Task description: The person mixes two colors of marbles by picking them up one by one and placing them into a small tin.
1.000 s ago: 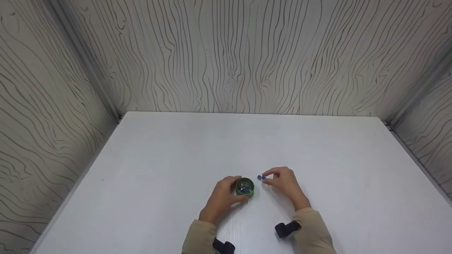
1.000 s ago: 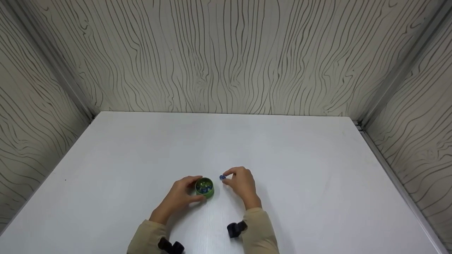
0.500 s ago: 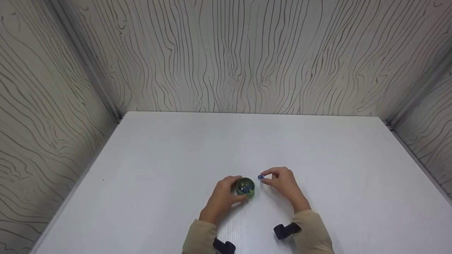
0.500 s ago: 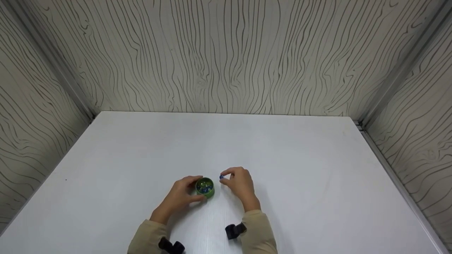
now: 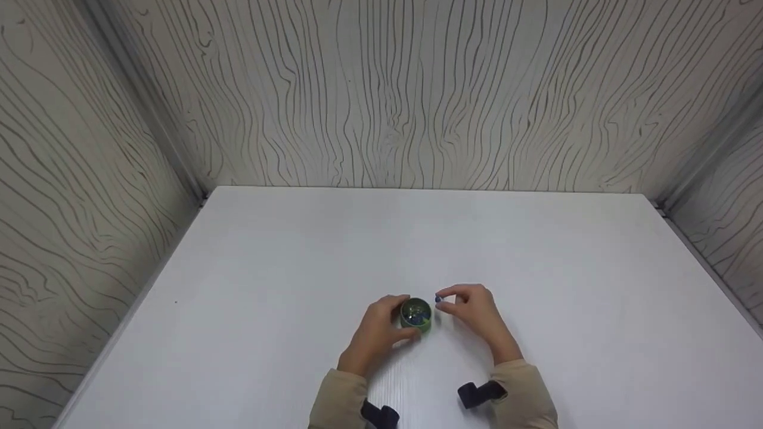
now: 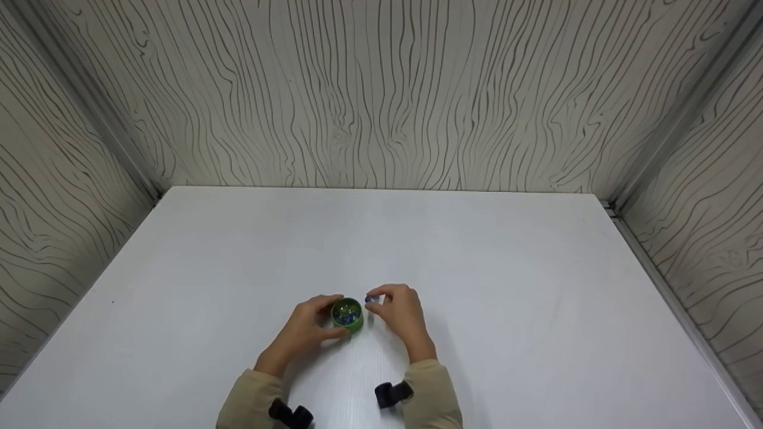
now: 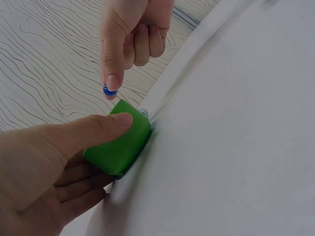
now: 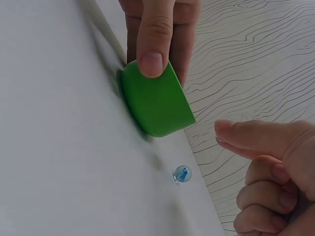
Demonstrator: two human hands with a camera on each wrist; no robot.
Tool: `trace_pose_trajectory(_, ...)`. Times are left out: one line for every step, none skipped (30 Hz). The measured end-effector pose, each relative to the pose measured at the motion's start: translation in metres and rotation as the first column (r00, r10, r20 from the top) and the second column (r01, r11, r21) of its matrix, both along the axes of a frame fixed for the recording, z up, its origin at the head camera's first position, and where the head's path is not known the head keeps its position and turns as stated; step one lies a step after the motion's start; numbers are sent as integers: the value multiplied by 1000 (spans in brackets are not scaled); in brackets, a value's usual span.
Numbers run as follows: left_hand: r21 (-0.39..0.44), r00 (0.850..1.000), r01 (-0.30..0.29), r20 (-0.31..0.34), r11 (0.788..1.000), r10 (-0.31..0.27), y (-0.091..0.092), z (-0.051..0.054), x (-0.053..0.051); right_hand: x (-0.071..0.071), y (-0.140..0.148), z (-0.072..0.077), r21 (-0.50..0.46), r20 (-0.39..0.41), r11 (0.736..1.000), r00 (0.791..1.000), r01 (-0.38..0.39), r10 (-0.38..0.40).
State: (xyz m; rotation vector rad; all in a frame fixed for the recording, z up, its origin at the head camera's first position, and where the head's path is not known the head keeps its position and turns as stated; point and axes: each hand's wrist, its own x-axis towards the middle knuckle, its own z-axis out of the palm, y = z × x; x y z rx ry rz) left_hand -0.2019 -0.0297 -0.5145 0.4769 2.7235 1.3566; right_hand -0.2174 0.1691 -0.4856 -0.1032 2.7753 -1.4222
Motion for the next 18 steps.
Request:
trace_pose_trajectory(-2, 1000, -1, 2, 1000, 1, 0, 0, 0, 0, -1, 1, -1, 2, 1000, 1000, 8, -8)
trace_pose_trajectory(-3, 1000, -4, 5, 1000, 4, 0, 0, 0, 1, -1, 1, -2, 5, 1000, 1000, 16, -16)
trace_pose_trajectory(-3, 1000, -7, 10, 1000, 7, 0, 1, 0, 1, -2, 2, -2, 8, 1000, 1000, 22, -22)
trace_pose_trajectory(-1, 1000, -8, 15, 1000, 8, 0, 1, 1, 1, -3, 2, 0, 11, 1000, 1000, 25, -25)
trace_pose_trajectory(0, 1000, -10, 18, 1000, 10, 0, 1, 1, 2, -3, 3, 1, 13, 1000, 1000, 27, -27)
trace_pose_trajectory(2, 1000, -10, 20, 1000, 10, 0, 1, 1, 2, -3, 3, 5, 10, 1000, 1000, 25, -25)
trace_pose_trajectory(5, 1000, -11, 25, 1000, 10, 0, 1, 1, 2, -4, 3, 8, 9, 1000, 1000, 24, -24)
trace_pose_trajectory(7, 1000, -10, 28, 1000, 10, 0, 1, 1, 3, -4, 3, 12, 4, 1000, 1000, 21, -21)
trace_pose_trajectory(8, 1000, -9, 28, 1000, 9, 0, 1, 1, 3, -4, 2, 15, 1, 1000, 1000, 18, -18)
trace_pose_trajectory(9, 1000, -6, 28, 1000, 6, 0, 1, 1, 3, -5, 2, 14, -1, 1000, 1000, 18, -18)
trace_pose_trajectory(9, 1000, -5, 26, 1000, 4, 0, 1, 1, 3, -5, 1, 11, -5, 1000, 1000, 16, -16)
trace_pose_trajectory(9, 1000, -2, 18, 1000, 2, 0, 1, 1, 3, -5, 1, 10, -5, 1000, 1000, 11, -11)
trace_pose_trajectory(10, 1000, -1, 17, 1000, 1, -1, 1, 1, 4, -6, 1, 3, -4, 1000, 1000, 5, -5)
trace_pose_trajectory(12, 1000, 0, 14, 1000, 0, -1, 0, 1, 4, -6, 1, -3, -5, 1000, 1000, -3, 3)
trace_pose_trajectory(13, 1000, 1, 9, 1000, -1, -1, 0, 1, 3, -7, 0, -6, -7, 1000, 1000, -11, 11)
trace_pose_trajectory(15, 1000, 2, 6, 1000, -2, 0, 0, 1, 3, -8, 0, -10, -11, 1000, 1000, -20, 19)
trace_pose_trajectory(17, 1000, 3, 3, 1000, -3, 0, 0, 1, 4, -8, 0, -13, -16, 1000, 999, -28, 28)
trace_pose_trajectory(18, 1000, 5, 0, 1000, -5, 0, 0, 1, 4, -8, 0, -15, -21, 999, 999, -34, 34)
